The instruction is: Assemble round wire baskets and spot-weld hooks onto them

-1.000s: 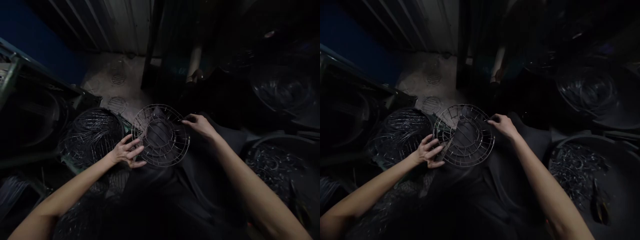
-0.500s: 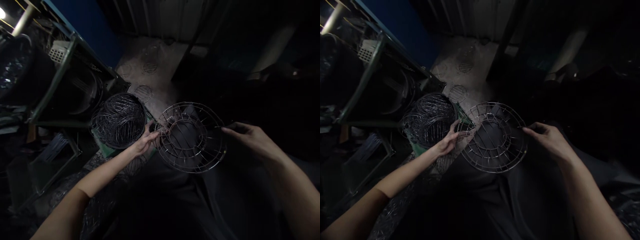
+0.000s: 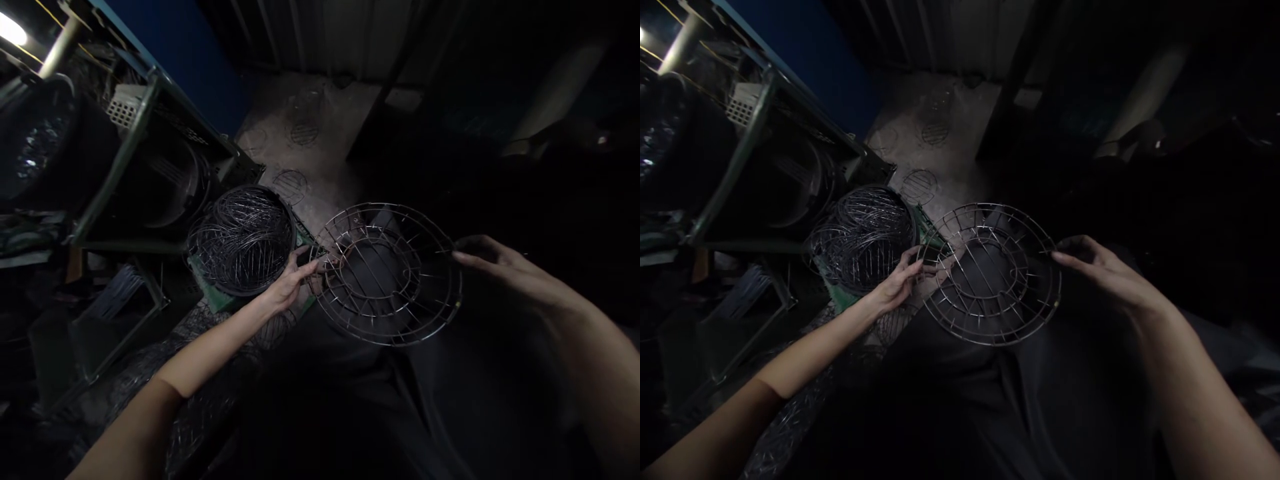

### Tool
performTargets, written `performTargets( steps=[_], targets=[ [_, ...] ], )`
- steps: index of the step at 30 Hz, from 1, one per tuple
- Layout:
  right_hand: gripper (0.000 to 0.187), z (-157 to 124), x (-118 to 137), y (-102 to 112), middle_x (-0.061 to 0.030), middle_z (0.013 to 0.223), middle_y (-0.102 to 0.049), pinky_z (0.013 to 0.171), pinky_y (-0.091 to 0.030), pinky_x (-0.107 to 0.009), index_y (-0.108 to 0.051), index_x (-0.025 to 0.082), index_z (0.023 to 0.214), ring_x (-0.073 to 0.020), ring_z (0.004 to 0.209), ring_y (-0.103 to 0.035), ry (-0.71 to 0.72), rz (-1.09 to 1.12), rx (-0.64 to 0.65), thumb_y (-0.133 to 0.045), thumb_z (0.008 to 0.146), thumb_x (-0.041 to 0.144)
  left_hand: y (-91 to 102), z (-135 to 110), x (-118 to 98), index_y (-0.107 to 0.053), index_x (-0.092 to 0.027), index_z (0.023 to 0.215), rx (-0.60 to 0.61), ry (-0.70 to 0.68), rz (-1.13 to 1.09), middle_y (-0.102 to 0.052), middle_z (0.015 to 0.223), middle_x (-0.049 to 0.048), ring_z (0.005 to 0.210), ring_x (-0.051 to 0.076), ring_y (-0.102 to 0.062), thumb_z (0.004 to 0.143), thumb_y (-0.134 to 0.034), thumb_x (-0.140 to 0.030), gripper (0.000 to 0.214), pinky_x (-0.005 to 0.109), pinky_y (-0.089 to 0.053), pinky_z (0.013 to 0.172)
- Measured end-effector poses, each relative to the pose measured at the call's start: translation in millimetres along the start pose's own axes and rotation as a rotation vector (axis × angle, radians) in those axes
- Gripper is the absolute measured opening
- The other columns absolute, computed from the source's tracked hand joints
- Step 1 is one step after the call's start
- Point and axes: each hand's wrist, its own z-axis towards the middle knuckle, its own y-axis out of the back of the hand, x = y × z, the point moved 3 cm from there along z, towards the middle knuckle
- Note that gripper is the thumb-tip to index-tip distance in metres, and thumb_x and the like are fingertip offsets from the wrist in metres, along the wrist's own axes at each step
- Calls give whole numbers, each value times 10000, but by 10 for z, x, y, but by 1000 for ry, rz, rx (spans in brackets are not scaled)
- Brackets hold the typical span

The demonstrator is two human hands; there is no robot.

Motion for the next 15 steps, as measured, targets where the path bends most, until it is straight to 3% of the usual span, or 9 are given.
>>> performTargets(
  steps=[3, 9, 15],
  targets=[
    [294, 68, -85, -41, -79, 1029, -667, 661, -504, -327, -662, 256, 905, -242, 878, -623, -144, 76, 182, -721, 635, 353, -17, -50, -23, -300, -193, 1338, 32, -15, 7, -674, 1071, 90, 1099, 243, -597, 736, -710, -406, 759, 444, -330, 1045],
    [332, 95, -135, -90, -94, 994, -672, 677, -500, -350, -642, 241, 951, -240, 848, -625, -238, 272, 269, -721, 629, 264, -72, -164, -85, -122, -173, 1423, 204, -19, 24, -694, 1025, 123, 1098, 268, -599, 666, -755, -460, 1027, 430, -318, 1034],
    [302, 196, -271, -93, -97, 1028, -670, 738, -497, -342, -655, 247, 984, -243, 934, -626, -237, 263, 292, -704, 686, 266, -109, -199, -111, -58, -199, 1438, 216, -8, 79, -693, 1032, 132, 1137, 289, -571, 639, -792, -377, 1100, 473, -283, 1038]
  ],
)
